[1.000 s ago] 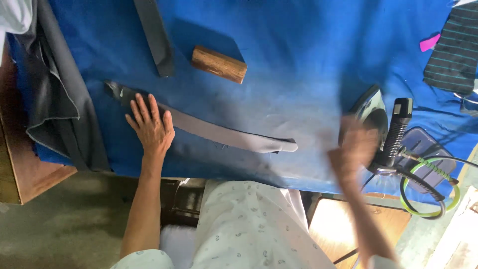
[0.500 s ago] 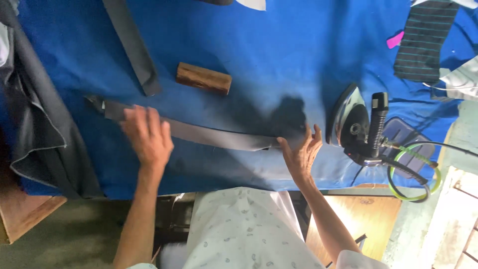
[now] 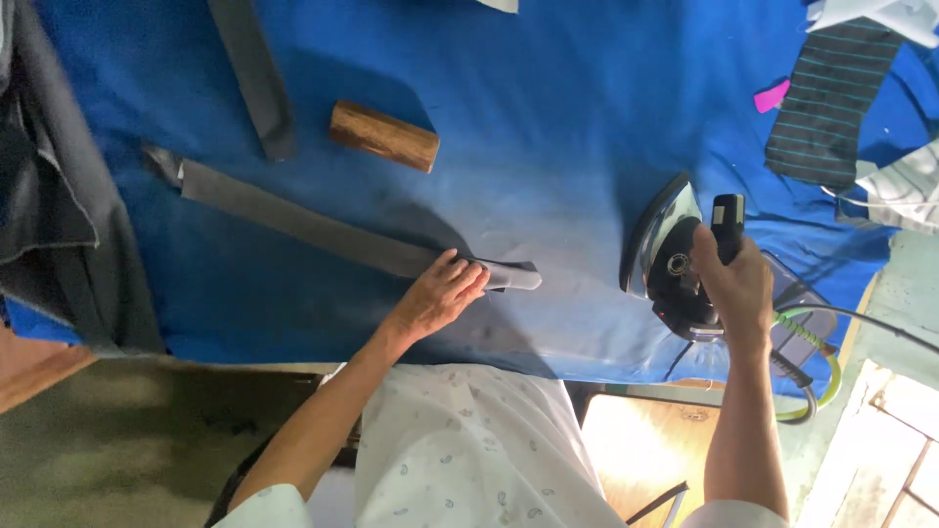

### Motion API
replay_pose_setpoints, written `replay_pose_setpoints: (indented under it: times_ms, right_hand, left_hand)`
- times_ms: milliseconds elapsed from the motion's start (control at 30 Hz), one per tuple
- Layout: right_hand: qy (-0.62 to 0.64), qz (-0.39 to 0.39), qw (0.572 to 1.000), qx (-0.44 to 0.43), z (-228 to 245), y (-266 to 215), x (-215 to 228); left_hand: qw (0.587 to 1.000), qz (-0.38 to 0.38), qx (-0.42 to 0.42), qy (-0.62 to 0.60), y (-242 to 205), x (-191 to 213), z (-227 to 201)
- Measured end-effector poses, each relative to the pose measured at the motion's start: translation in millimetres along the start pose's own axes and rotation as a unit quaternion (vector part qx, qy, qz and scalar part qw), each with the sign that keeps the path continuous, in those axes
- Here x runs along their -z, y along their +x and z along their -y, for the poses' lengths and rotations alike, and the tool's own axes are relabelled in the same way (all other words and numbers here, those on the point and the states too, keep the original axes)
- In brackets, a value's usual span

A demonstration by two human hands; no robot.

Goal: The person is ironing long strips of fabric on a padded surface using an electric iron.

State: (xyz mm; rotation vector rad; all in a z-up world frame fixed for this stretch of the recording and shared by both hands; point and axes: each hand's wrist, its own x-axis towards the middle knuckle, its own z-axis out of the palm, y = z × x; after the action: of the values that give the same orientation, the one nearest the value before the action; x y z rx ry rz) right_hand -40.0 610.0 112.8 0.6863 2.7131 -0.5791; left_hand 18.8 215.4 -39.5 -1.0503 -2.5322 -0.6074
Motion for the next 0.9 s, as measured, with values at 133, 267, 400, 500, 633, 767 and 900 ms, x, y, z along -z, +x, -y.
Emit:
replay_pose_setpoints:
  times_ms: [133, 267, 400, 500, 633, 767, 900]
  right_hand:
    - [0.246, 0.077, 0.966, -0.030, 20.0, 4.2, -1.8]
    - [0.338, 0.085, 0.936, -0.052, 17.6, 5.7, -22.3]
    - [0.184, 0.163, 0.969, -0.028, 74.1, -21.3, -15.7]
    - [0.089, 0.201, 0.975, -0.018, 113.2, -35.7, -19.2]
    - [0.024, 0.260, 0.964, 0.041, 164.3, -54.4, -18.3]
    - [-0.001, 0.279, 0.960, 0.030, 154.4, -54.2, -40.5]
    - [0.007, 0.276, 0.961, 0.010, 135.0, -55.0, -58.9]
  left_hand:
    - [0.999, 0.012, -0.042, 0.012, 22.9, 28.3, 2.9]
    - [0.999, -0.012, -0.037, 0.006, -0.1, -3.1, 1.8]
    - [0.999, -0.028, -0.042, 0.005, -2.8, -9.9, 0.5]
    - [0.999, -0.028, -0.038, 0.001, -1.4, -10.9, -3.5]
    - [0.998, -0.041, -0.028, 0.027, 1.3, -10.2, -8.5]
    - [0.997, -0.059, -0.014, 0.055, 9.2, -1.6, -15.2]
    - [0.997, -0.055, -0.012, 0.058, 1.1, -16.3, -20.0]
